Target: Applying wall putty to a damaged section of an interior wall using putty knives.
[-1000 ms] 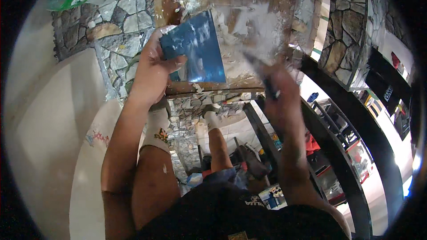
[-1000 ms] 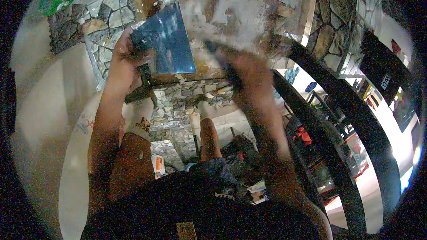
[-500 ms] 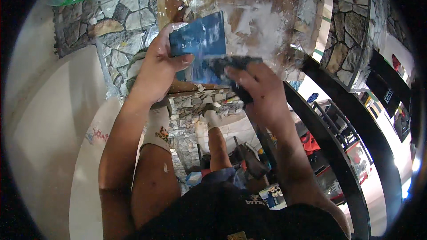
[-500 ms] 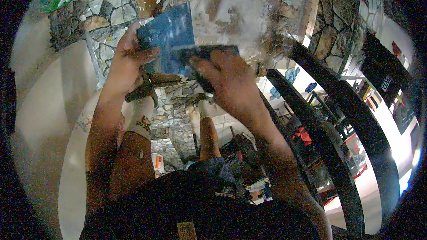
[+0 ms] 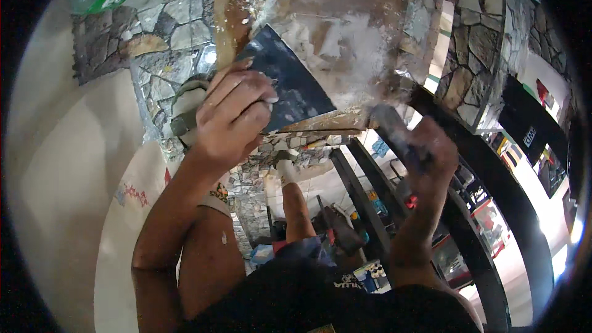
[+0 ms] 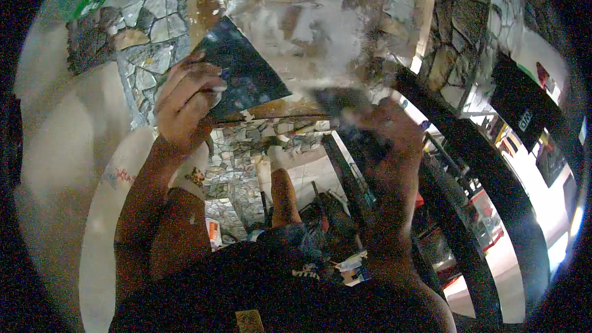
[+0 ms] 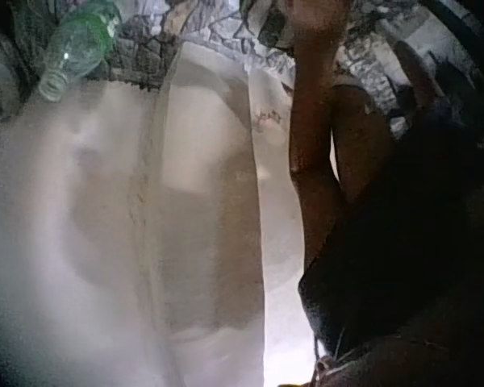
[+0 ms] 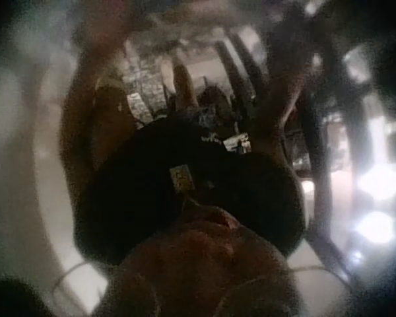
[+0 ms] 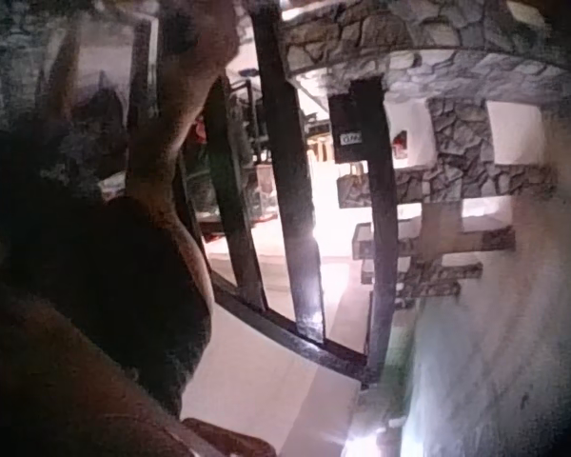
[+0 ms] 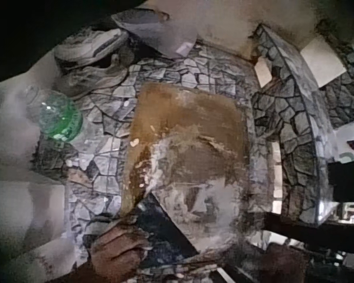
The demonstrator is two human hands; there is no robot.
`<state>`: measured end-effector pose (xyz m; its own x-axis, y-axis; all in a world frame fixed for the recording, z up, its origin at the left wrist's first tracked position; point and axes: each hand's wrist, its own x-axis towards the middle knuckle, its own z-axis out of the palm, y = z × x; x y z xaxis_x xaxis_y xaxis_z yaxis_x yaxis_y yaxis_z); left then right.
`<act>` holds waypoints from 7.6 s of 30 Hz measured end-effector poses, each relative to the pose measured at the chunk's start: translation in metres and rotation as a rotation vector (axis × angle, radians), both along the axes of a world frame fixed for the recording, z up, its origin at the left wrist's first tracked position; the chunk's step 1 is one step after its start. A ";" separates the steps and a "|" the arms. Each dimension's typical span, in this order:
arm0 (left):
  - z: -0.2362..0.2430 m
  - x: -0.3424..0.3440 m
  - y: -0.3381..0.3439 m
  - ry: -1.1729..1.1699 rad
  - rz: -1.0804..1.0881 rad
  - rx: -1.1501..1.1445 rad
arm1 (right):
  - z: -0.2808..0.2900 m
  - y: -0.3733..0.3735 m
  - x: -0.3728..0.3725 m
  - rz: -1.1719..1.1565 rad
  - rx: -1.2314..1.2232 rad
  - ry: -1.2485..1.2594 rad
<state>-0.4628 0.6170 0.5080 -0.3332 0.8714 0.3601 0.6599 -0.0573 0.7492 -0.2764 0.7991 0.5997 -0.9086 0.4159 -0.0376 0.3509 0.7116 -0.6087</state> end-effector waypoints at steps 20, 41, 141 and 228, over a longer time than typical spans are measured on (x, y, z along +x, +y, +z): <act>0.012 0.024 -0.003 -0.193 -0.077 0.054 | -0.043 0.008 -0.021 0.211 -0.161 -0.142; 0.048 0.019 0.018 -0.109 0.154 -0.366 | -0.083 -0.007 -0.018 0.276 0.369 0.265; 0.056 0.037 0.041 -0.128 -0.131 -0.605 | -0.095 -0.075 -0.030 -0.810 -0.775 0.343; -0.089 0.065 -0.084 -0.608 -0.249 -0.764 | -0.127 0.039 -0.088 0.346 0.336 -0.443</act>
